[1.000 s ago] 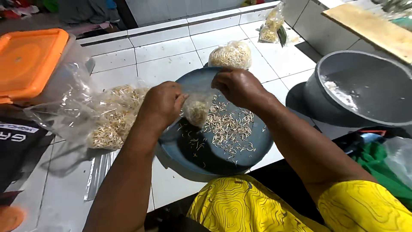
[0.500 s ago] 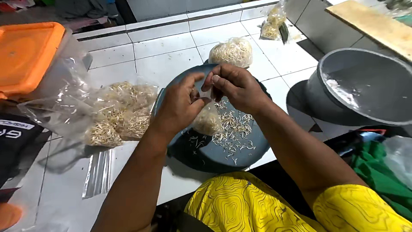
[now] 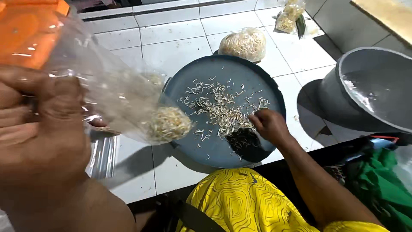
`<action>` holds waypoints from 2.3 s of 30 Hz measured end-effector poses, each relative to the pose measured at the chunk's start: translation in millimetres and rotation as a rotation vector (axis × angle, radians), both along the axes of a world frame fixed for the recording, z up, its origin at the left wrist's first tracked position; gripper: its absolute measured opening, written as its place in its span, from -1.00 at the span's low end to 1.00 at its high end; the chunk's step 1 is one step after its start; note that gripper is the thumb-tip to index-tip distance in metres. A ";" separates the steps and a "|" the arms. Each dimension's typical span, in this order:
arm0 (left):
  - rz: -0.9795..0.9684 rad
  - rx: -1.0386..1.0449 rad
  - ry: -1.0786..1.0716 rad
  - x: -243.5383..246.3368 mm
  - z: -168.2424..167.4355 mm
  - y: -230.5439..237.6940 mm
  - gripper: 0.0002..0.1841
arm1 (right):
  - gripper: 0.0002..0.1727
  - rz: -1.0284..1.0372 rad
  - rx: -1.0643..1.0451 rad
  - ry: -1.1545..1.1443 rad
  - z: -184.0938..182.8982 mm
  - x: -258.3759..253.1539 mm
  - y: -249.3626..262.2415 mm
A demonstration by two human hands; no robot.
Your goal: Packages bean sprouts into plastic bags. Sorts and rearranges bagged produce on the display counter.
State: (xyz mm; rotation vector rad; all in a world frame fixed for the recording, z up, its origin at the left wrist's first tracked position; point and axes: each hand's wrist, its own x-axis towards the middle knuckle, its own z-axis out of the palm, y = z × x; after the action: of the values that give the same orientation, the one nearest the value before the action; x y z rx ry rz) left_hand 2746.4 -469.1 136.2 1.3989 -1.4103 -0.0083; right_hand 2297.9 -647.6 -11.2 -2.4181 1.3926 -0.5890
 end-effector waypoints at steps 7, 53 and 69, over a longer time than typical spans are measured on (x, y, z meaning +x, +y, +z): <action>0.485 0.404 -0.142 12.2 -35.9 37.5 -0.50 | 0.09 -0.572 0.079 -0.138 -35.5 -42.1 57.5; 0.249 0.782 0.364 -133.7 -112.7 22.5 -0.48 | -0.69 -0.562 0.539 -0.587 -6.7 -164.4 27.3; 0.185 0.360 0.504 -150.7 -61.1 49.1 -0.48 | -0.76 -0.451 0.260 -0.763 95.3 -181.2 44.4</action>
State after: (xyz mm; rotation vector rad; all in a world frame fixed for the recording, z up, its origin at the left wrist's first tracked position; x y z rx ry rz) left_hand 2595.7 -420.0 75.1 1.6709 -0.8827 -0.4834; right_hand 2116.8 -603.2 84.1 -1.4197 1.5099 -1.1880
